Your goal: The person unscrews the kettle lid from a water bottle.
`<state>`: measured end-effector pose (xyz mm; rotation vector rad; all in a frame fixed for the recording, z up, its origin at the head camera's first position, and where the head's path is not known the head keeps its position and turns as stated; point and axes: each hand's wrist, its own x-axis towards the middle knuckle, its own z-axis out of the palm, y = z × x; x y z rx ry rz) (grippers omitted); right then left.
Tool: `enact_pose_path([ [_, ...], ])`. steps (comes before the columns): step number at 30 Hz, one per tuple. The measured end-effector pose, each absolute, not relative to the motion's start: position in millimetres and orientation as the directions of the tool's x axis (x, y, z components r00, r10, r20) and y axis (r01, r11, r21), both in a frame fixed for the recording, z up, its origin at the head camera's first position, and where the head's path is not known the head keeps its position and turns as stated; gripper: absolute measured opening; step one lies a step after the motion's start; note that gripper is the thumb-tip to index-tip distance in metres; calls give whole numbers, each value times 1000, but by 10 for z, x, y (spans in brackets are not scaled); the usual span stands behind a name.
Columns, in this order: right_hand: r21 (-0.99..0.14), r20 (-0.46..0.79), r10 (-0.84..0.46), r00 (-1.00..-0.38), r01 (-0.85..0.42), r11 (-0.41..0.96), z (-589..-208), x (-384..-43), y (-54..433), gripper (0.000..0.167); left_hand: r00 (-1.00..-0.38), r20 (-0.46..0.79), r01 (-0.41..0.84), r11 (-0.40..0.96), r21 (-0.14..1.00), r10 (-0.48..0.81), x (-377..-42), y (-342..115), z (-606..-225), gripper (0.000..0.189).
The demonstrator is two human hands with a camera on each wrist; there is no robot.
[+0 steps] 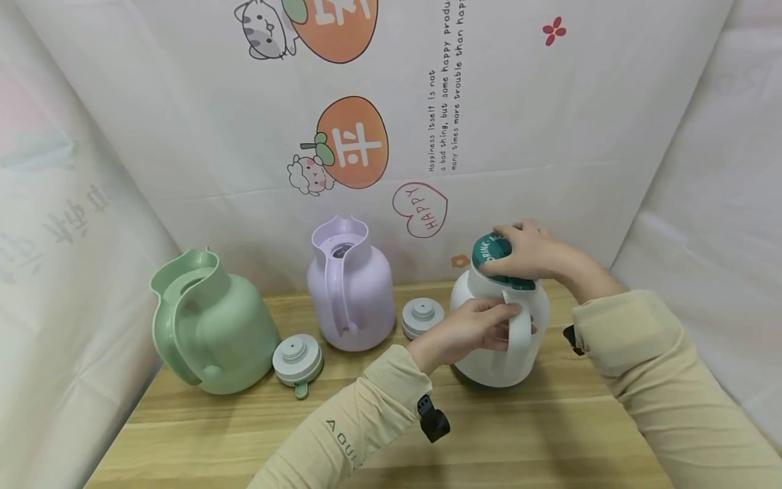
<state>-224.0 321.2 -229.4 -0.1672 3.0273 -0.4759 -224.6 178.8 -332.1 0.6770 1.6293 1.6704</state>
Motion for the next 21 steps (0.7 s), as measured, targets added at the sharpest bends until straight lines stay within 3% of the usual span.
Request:
enact_pose_path([
  [8,-266,-31,38,-999,45,963,-2334,-2206,3056,97,-627,-98,-122,27,992,773,-2242,1784,-3316,34],
  [21,-299,0,-9,-1000,-8,954,-2370,-2233,3136,88,-619,-93,-122,21,992,780,-2235,1783,-3323,35],
])
